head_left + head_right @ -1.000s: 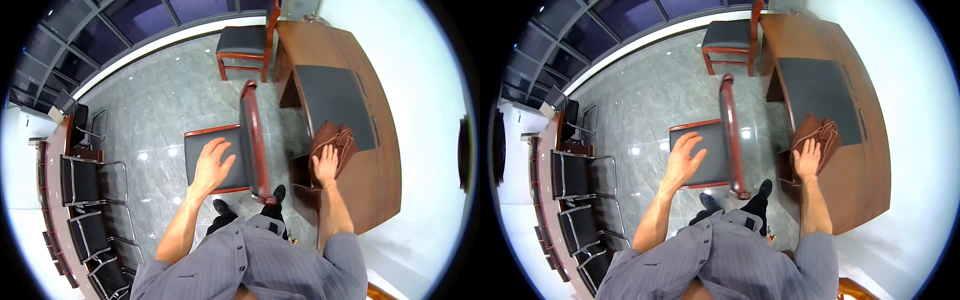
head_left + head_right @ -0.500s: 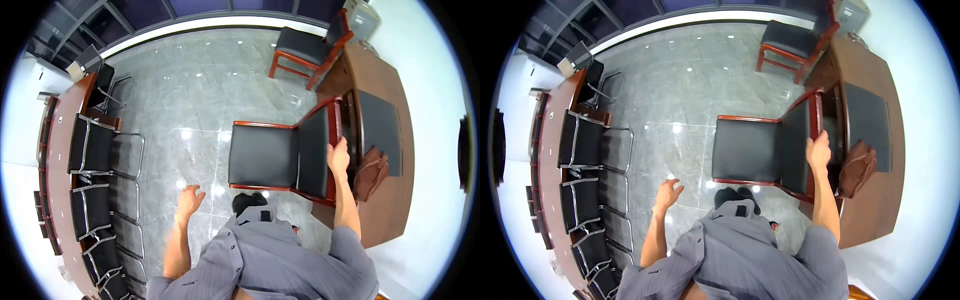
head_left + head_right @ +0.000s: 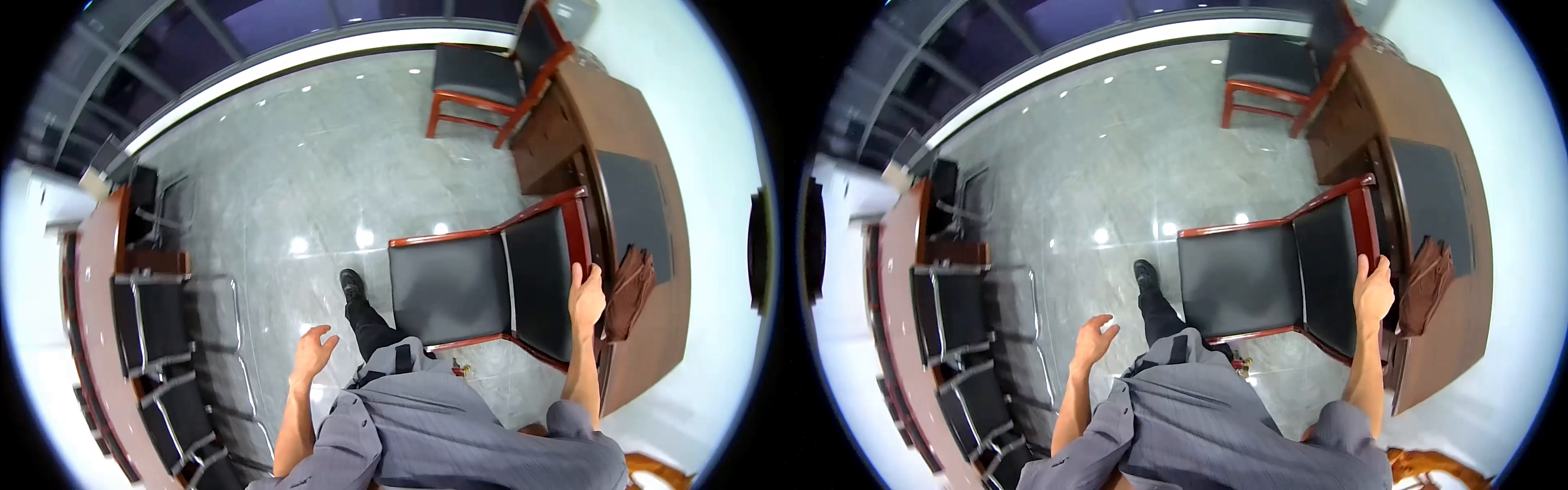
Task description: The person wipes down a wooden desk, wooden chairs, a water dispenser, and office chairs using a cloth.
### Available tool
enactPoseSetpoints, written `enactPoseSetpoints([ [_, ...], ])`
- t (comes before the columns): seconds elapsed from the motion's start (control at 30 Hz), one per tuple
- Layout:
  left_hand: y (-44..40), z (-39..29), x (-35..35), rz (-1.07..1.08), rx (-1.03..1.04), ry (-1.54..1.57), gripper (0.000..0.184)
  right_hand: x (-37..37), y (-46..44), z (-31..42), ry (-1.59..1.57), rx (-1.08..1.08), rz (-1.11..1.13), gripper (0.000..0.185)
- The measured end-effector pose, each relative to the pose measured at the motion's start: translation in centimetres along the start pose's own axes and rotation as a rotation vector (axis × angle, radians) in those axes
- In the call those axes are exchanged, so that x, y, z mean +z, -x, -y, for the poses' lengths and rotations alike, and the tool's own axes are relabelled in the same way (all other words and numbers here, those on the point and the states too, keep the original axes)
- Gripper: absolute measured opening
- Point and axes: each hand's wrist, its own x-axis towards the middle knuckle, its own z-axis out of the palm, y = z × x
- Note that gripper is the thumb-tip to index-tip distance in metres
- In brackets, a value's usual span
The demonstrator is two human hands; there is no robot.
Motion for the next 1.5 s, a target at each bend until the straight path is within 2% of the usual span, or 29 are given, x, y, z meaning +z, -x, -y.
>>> enactPoseSetpoints([
  [0.07, -5.7, -1.3, -2.1, 0.091, 0.109, -0.041, 0.044, -0.7, -0.4, 0.3, -0.195, 0.101, -0.015, 0.054],
  [0.1, -10.2, -2.7, -3.3, 0.157, 0.228, -0.073, 0.043, 0.7, -0.7, -1.4, -0.219, 0.220, -0.129, 0.061],
  [0.13, -13.4, -4.1, -4.8, 0.195, 0.293, -0.090, 0.043, 1.0, -0.7, -1.4, -0.217, 0.352, -0.156, 0.067],
  [0.2, -18.2, -7.4, -7.3, 0.274, 0.423, -0.200, 0.042, 0.9, -1.3, -1.9, -0.321, 0.461, -0.151, 0.071],
  [0.23, -20.6, -8.7, -8.4, 0.279, 0.467, -0.199, 0.042, 0.9, -1.3, -1.8, -0.339, 0.459, -0.207, 0.075],
  [0.33, -25.6, -11.8, -10.6, 0.283, 0.610, -0.196, 0.043, 0.8, -1.8, -2.2, -0.370, 0.675, -0.203, 0.080],
  [0.4, -28.9, -14.7, -11.2, 0.257, 0.601, -0.180, 0.044, 1.2, -2.0, -2.6, -0.437, 0.776, -0.205, 0.082],
  [0.47, -32.1, -18.2, -10.9, 0.306, 0.698, -0.191, 0.045, 1.3, -2.2, -2.5, -0.301, 0.803, -0.171, 0.081],
  [0.6, -37.2, -27.4, -8.4, 0.493, 0.834, -0.215, 0.047, 0.7, -2.6, -0.6, -0.095, 0.883, -0.097, 0.070],
  [0.73, -41.8, -35.7, -2.7, 0.619, 1.088, -0.287, 0.055, 0.6, -2.9, 0.2, -0.063, 1.015, -0.040, 0.060],
  [0.8, -44.2, -40.1, 0.1, 0.746, 1.103, -0.281, 0.055, 1.4, -2.6, -0.3, -0.061, 0.938, -0.192, 0.054],
  [0.93, -48.8, -49.2, 5.3, 0.905, 1.329, -0.349, 0.053, 2.3, -1.8, -0.8, 0.052, 0.877, -0.334, 0.030],
  [1.07, -52.2, -58.2, 6.0, 0.935, 1.473, -0.463, 0.051, 3.7, -1.7, -0.5, 0.271, 1.014, -0.189, 0.026],
  [1.27, -53.9, -68.3, 8.3, 0.947, 1.610, -0.496, 0.049, 2.1, -4.0, 1.2, 0.321, 1.218, 0.029, 0.032],
  [1.3, -52.8, -69.5, 8.2, 0.996, 1.520, -0.508, 0.050, 1.8, -4.4, 1.3, 0.302, 1.272, 0.139, 0.034],
  [1.37, -52.6, -70.4, 9.6, 1.001, 1.581, -0.501, 0.051, 1.3, -5.5, 0.7, 0.181, 1.382, 0.376, 0.046],
  [1.47, -52.8, -71.6, 11.8, 1.041, 1.602, -0.589, 0.051, 1.1, -7.3, -0.1, 0.037, 1.406, 0.416, 0.056],
  [1.5, -52.7, -72.1, 12.2, 1.038, 1.615, -0.618, 0.052, 2.4, -7.1, -1.6, -0.091, 1.436, 0.269, 0.068],
])
